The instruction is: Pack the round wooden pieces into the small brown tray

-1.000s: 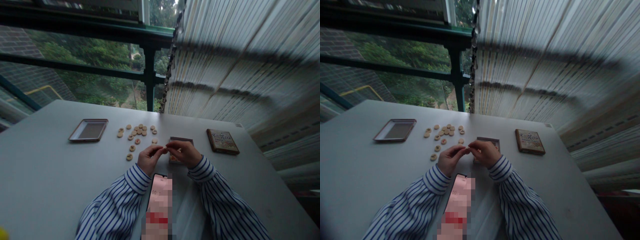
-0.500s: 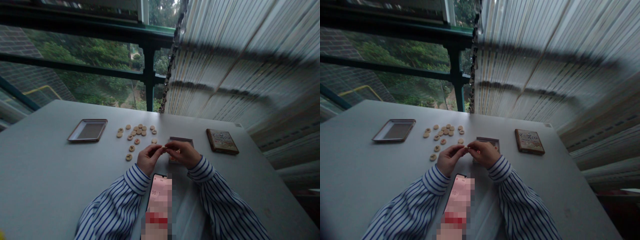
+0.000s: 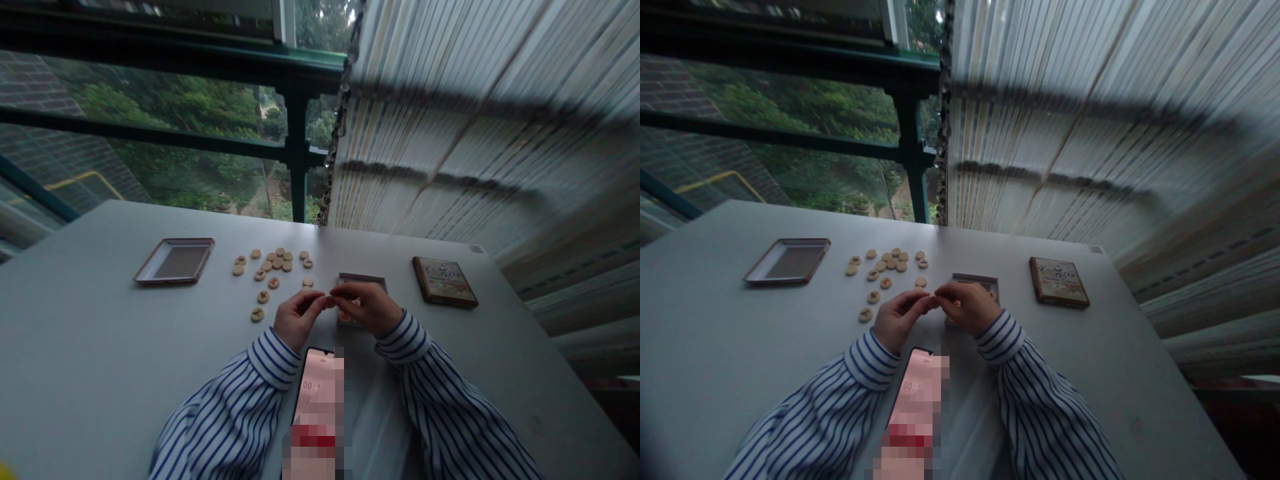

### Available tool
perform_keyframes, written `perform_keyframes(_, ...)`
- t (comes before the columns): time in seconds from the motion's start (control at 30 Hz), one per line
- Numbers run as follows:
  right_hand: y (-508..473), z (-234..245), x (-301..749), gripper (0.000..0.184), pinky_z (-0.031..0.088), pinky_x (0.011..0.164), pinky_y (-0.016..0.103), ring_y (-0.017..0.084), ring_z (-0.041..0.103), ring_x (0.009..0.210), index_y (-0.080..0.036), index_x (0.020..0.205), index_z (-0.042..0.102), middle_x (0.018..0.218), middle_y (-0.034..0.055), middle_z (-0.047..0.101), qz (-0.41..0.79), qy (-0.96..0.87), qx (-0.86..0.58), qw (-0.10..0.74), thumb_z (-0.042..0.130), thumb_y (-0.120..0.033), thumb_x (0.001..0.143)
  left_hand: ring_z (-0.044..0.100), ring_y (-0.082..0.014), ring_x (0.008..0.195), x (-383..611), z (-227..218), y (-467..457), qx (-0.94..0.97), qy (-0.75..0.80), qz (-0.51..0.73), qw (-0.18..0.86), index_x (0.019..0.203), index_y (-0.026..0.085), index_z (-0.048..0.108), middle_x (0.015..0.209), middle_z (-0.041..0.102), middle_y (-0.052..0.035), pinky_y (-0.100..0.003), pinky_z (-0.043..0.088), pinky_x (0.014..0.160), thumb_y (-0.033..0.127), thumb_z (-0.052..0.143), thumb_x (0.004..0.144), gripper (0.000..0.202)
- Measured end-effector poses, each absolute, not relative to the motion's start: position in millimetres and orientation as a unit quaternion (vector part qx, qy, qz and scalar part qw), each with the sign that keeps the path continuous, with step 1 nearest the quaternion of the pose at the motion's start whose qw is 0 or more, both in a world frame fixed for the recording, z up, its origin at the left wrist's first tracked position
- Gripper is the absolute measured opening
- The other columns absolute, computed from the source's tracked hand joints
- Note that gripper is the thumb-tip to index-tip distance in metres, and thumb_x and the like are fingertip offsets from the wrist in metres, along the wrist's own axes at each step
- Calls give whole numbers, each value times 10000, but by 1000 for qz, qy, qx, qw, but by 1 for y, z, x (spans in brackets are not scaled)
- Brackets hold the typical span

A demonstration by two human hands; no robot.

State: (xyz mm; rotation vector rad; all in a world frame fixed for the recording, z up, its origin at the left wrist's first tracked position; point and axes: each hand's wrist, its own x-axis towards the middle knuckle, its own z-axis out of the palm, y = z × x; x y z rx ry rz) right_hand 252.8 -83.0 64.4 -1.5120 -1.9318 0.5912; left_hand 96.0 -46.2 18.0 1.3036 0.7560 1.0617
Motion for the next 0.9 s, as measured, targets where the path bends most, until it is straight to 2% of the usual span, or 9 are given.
perform_keyframes(0.53, -82, 67, 252, 183, 448, 669, 227, 134, 601, 747, -158, 884, 643, 814, 54, 670, 198, -746, -564, 294, 507, -211, 774, 637, -157, 671, 97, 22, -47, 564, 338, 444, 608, 784, 124, 618, 695, 678, -53, -267, 502, 632, 269, 620, 691, 172)
perform_keyframes(0.9, -83, 66, 252, 213, 446, 662, 230, 130, 594, 723, -160, 911, 630, 794, 52, 662, 199, -739, -573, 294, 493, -276, 795, 604, -123, 641, 96, 20, -46, 547, 333, 453, 620, 789, 126, 613, 681, 659, -38, -239, 481, 598, 247, 621, 694, 154)
